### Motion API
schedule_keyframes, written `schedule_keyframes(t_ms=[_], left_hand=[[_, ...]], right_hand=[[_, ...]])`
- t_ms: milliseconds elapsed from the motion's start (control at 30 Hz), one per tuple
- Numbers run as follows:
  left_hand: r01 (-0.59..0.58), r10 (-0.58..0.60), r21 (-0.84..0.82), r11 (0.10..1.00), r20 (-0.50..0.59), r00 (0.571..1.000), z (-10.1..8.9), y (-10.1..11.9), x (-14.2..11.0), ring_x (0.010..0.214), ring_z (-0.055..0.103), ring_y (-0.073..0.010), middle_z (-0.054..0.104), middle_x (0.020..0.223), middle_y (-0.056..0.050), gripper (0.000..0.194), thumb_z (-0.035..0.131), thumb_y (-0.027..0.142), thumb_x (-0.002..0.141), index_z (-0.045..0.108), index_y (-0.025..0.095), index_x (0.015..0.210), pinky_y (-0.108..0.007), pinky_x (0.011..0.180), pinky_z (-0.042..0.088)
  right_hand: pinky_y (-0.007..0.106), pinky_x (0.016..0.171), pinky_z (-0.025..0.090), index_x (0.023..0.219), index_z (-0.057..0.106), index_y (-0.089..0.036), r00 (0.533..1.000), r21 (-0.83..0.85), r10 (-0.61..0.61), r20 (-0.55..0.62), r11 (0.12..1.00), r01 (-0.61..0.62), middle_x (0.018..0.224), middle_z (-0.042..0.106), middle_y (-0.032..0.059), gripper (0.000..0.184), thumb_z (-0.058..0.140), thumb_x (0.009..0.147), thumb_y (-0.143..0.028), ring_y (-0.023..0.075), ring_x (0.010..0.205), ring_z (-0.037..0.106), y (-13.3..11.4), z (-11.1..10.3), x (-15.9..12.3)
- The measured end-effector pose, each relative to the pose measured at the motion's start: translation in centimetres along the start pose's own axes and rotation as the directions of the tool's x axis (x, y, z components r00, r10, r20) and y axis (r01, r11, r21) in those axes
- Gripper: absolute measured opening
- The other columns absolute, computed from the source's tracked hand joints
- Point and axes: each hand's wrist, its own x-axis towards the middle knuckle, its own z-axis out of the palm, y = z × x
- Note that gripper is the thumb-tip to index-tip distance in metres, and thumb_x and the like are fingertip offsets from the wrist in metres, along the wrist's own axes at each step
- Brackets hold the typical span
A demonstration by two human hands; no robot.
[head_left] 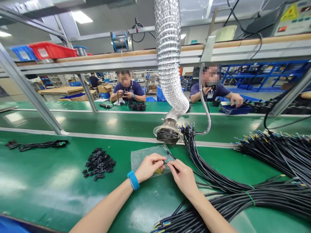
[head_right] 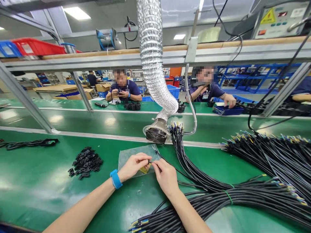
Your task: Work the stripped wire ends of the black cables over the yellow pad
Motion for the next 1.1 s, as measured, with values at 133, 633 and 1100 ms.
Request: schedule_keyframes(t_ms=[133, 633, 1100], left_hand=[[0.028, -0.026, -0.060, 0.998, 0.035, 0.999, 0.0, 0.1, -0.1, 0.072, 0.065, -0.0158, 0.060, 0.099, -0.008, 0.035, 0.068, 0.040, 0.079, 0.074, 0.016, 0.104, -0.033, 0.074, 0.054], [-0.297, 0.303, 0.390, 0.872, 0.049, 0.952, 1.5, 0.6, -1.3, 0.086, 0.062, -0.0171, 0.069, 0.091, -0.006, 0.026, 0.054, 0.017, 0.088, 0.075, 0.022, 0.103, -0.030, 0.083, 0.049], [-0.045, 0.096, 0.300, 0.953, -0.155, 0.983, 1.6, 0.5, -0.7, 0.081, 0.063, -0.0142, 0.070, 0.089, -0.002, 0.047, 0.057, 0.009, 0.078, 0.063, 0.018, 0.123, -0.028, 0.080, 0.051]], right_hand=[[0.021, 0.056, 0.039, 0.077, 0.066, -0.018, 0.996, -0.066, -0.087, -0.027, 0.994, 0.085, 0.066, 0.060, 0.0023, 0.042, 0.035, 0.101, -0.032, 0.0120, 0.057, 0.056, -0.1, -0.1, 0.1], [0.026, 0.059, 0.042, 0.062, 0.054, -0.019, 0.945, 0.239, 0.164, 0.284, 0.942, -0.236, 0.063, 0.062, 0.0029, 0.047, 0.034, 0.095, -0.046, 0.0168, 0.060, 0.057, 0.5, 0.0, 0.1], [0.028, 0.066, 0.047, 0.086, 0.070, -0.021, 0.972, 0.094, 0.118, 0.205, 0.986, -0.140, 0.080, 0.069, 0.0056, 0.032, 0.042, 0.093, -0.034, 0.0191, 0.072, 0.065, 0.9, -0.1, 0.0]])
